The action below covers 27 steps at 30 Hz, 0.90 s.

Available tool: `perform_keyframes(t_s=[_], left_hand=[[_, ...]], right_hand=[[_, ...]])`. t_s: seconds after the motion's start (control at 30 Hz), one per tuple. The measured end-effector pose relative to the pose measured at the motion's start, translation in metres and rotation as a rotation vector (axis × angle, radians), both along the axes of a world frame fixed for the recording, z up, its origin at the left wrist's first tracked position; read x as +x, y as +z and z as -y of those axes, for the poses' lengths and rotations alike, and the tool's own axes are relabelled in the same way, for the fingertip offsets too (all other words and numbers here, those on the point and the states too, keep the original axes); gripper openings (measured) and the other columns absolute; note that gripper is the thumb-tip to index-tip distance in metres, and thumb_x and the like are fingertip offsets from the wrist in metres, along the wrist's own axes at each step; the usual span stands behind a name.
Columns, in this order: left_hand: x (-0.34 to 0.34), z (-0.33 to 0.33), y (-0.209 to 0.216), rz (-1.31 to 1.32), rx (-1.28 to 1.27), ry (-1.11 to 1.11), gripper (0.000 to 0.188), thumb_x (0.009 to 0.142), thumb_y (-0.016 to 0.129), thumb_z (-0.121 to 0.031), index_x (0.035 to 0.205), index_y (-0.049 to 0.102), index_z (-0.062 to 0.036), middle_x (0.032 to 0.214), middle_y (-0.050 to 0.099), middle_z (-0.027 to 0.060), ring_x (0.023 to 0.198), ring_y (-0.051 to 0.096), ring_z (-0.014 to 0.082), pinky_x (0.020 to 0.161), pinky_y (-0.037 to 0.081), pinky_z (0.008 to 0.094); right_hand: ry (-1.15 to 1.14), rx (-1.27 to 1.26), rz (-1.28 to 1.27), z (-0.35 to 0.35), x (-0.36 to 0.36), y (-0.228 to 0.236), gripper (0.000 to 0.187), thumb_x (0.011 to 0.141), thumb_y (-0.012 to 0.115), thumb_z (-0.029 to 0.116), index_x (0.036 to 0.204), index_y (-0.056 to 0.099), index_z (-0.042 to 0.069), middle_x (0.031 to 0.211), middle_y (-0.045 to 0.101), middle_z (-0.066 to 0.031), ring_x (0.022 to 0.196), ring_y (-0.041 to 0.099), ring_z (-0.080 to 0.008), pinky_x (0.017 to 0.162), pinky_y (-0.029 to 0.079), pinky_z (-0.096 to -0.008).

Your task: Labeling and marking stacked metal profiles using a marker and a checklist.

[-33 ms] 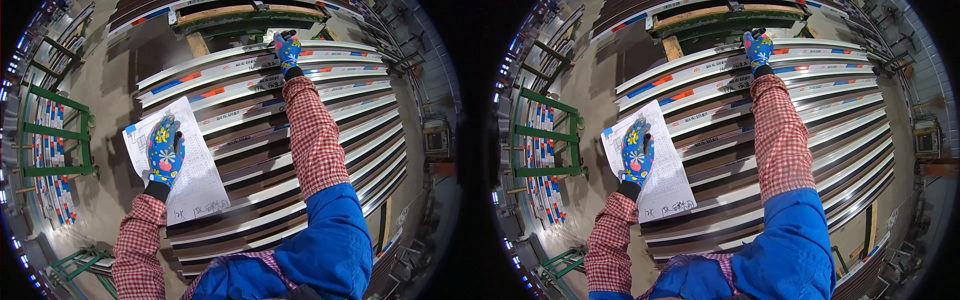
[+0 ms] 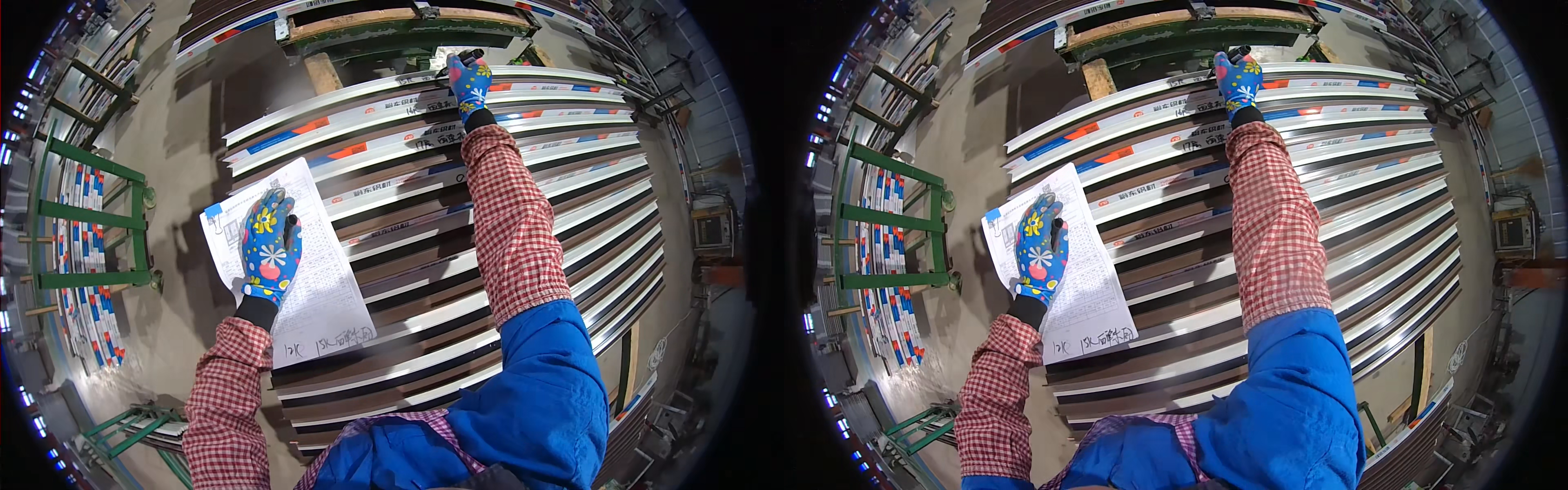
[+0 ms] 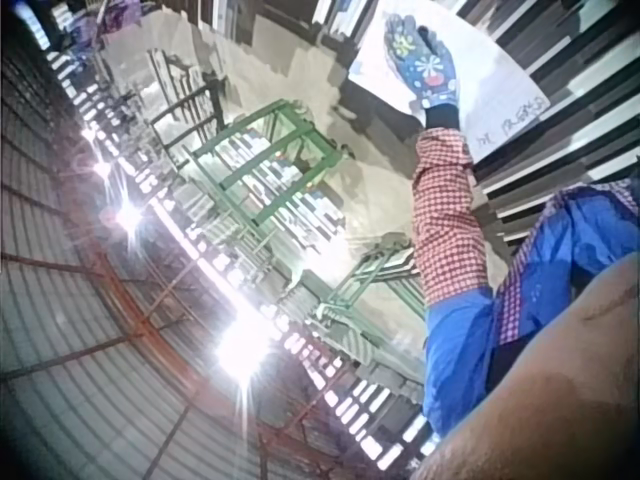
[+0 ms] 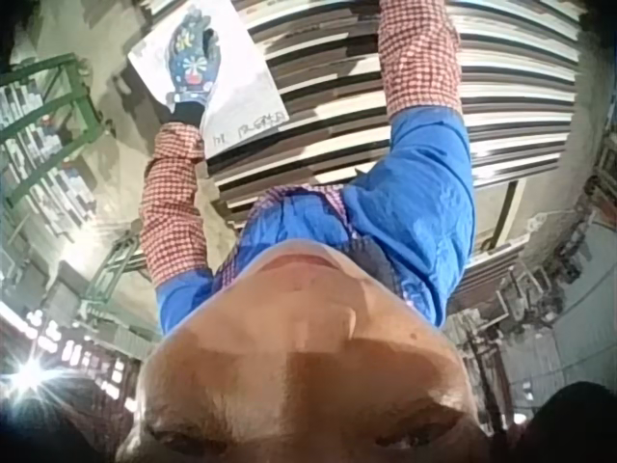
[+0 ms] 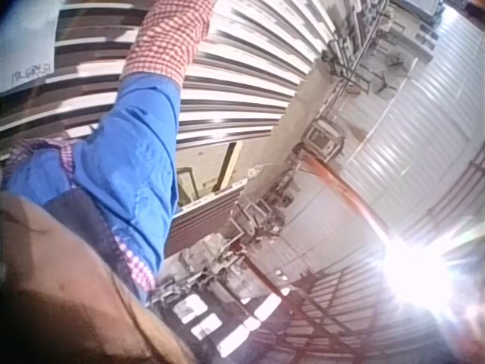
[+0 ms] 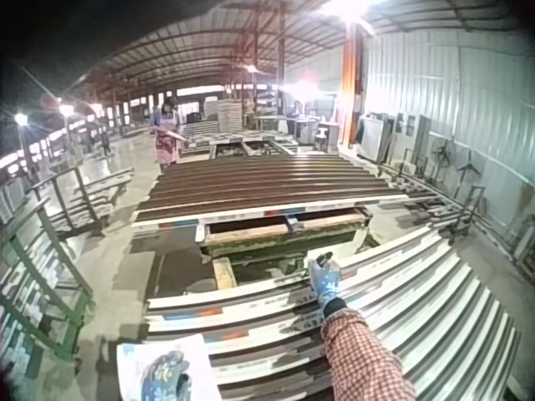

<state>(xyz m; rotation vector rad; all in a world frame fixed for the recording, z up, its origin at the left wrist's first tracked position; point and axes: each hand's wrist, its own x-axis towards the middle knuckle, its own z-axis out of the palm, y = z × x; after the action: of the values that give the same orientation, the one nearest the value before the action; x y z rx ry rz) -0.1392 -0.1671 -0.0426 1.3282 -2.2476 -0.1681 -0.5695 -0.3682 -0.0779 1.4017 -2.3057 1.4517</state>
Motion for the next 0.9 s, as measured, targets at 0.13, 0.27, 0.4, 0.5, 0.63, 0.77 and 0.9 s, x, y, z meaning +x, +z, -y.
perform_keyframes(t_s=[0.13,0.27,0.4,0.5,0.63,0.77,0.9], left_hand=[[0.001,-0.001,0.0,-0.001,-0.006,0.005,0.034,0.087,0.064,-0.01,0.122,0.062,-0.0079,0.136,0.058,0.0125,0.129,0.051,0.0327,0.113,0.036,0.0449],[-0.001,0.0,0.001,-0.006,-0.009,0.0,0.034,0.087,0.064,-0.009,0.121,0.062,-0.0077,0.135,0.059,0.0133,0.128,0.052,0.0334,0.113,0.037,0.0452],[0.002,0.0,-0.001,0.014,-0.02,0.012,0.034,0.087,0.064,-0.009,0.12,0.063,-0.0076,0.134,0.059,0.0138,0.128,0.052,0.0337,0.112,0.037,0.0456],[0.002,0.0,-0.001,0.0,-0.021,0.0,0.034,0.087,0.064,-0.009,0.12,0.063,-0.0075,0.134,0.059,0.0138,0.128,0.052,0.0338,0.112,0.037,0.0459],[0.0,-0.001,0.0,0.01,-0.008,0.001,0.035,0.087,0.064,-0.009,0.121,0.062,-0.0075,0.134,0.059,0.0138,0.129,0.052,0.0337,0.112,0.037,0.046],[-0.002,0.0,0.0,-0.011,-0.004,-0.008,0.034,0.087,0.065,-0.009,0.121,0.062,-0.0075,0.135,0.058,0.0133,0.129,0.051,0.034,0.112,0.037,0.0458],[0.003,-0.001,-0.002,-0.009,0.012,0.011,0.035,0.088,0.065,-0.011,0.122,0.062,-0.0075,0.136,0.058,0.013,0.129,0.051,0.0339,0.112,0.037,0.0455]], right_hand=[[0.098,-0.022,0.028,0.001,-0.002,-0.004,0.041,0.079,0.071,0.044,0.072,0.071,0.004,0.071,0.07,-0.0176,0.072,0.069,-0.0364,0.069,0.053,-0.0453],[-0.023,0.034,-0.001,0.004,-0.008,-0.007,0.041,0.079,0.07,0.045,0.073,0.071,0.004,0.072,0.07,-0.0179,0.072,0.069,-0.0364,0.071,0.053,-0.0454],[0.061,-0.026,0.003,0.005,-0.006,-0.008,0.041,0.08,0.069,0.045,0.071,0.07,0.005,0.07,0.069,-0.0172,0.071,0.068,-0.0368,0.069,0.052,-0.0465],[0.055,-0.078,-0.102,0.001,-0.019,-0.007,0.04,0.082,0.068,0.041,0.066,0.065,0.004,0.06,0.064,-0.0132,0.061,0.064,-0.035,0.061,0.048,-0.0462],[0.145,-0.031,0.12,0.007,-0.034,-0.006,0.039,0.082,0.069,0.043,0.068,0.069,0.006,0.065,0.068,-0.0127,0.064,0.067,-0.0326,0.062,0.049,-0.0444],[0.134,0.036,0.012,0.01,-0.036,-0.01,0.037,0.081,0.071,0.043,0.071,0.072,0.007,0.068,0.07,-0.0131,0.067,0.069,-0.0319,0.065,0.053,-0.041],[0.135,0.008,0.009,0.004,-0.019,-0.003,0.038,0.08,0.072,0.044,0.07,0.072,0.007,0.068,0.069,-0.0133,0.067,0.068,-0.0331,0.066,0.053,-0.0408]])
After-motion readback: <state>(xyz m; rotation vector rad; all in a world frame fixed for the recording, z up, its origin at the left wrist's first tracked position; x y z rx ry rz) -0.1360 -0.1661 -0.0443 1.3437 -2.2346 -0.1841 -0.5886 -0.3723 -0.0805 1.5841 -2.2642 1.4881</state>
